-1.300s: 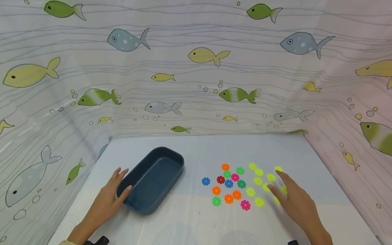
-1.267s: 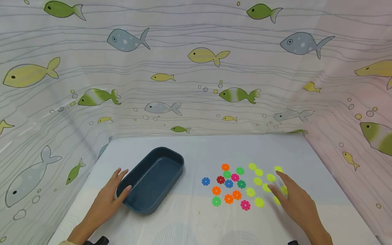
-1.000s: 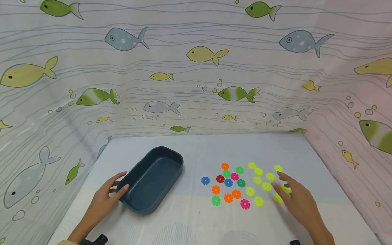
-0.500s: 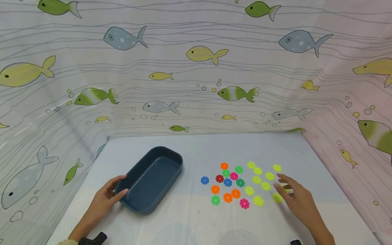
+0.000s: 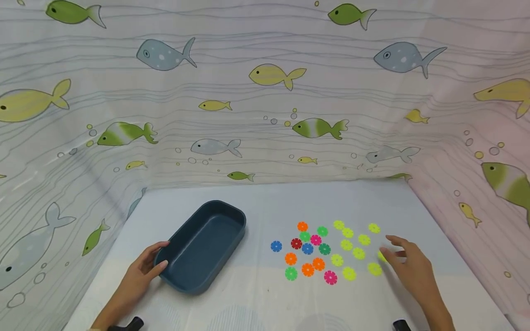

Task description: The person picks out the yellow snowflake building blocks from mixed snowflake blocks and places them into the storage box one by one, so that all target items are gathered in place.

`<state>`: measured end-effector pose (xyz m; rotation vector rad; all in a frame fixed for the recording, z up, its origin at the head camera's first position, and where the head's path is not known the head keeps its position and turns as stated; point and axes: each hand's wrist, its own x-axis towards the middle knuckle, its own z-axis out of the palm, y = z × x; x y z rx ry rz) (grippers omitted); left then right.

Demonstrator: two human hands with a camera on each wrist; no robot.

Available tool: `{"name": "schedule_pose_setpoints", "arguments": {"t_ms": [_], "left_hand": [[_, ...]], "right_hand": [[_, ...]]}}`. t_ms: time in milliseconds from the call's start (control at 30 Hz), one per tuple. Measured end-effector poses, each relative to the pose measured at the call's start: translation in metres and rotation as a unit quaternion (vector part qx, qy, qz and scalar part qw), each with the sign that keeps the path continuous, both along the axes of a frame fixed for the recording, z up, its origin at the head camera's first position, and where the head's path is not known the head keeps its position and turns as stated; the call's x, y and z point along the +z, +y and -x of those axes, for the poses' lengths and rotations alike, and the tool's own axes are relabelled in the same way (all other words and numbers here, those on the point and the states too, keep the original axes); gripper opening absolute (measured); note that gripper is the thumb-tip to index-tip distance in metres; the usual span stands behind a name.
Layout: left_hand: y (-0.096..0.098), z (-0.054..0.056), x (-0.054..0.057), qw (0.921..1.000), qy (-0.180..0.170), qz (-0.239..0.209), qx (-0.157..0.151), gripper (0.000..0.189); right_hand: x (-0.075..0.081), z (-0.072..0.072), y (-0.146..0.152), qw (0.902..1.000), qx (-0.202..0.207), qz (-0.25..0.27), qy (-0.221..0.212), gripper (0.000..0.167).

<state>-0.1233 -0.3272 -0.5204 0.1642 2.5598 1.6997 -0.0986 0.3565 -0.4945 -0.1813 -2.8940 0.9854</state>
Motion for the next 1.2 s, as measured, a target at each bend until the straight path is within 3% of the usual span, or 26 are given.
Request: {"name": "schedule_pose_setpoints", "arguments": {"t_ms": [200, 533, 833, 1200], "left_hand": [[0.001, -0.001, 0.001, 0.9998, -0.007, -0.020, -0.003, 0.057], [0.002, -0.002, -0.002, 0.9988, -0.020, -0.042, 0.012, 0.058], [0.001, 0.000, -0.003, 0.9985, -0.023, -0.047, 0.015, 0.059], [0.002, -0.001, -0.001, 0.9982, -0.027, -0.052, 0.016, 0.059]], "right_hand": [[0.002, 0.010, 0.006, 0.9979, 0.003, 0.012, -0.064, 0.077], [-0.008, 0.019, 0.008, 0.9950, -0.019, -0.001, -0.098, 0.079], [-0.012, 0.012, 0.011, 0.9950, -0.021, -0.003, -0.098, 0.063], [-0.012, 0.020, 0.009, 0.9943, -0.032, -0.029, -0.098, 0.067]]}}
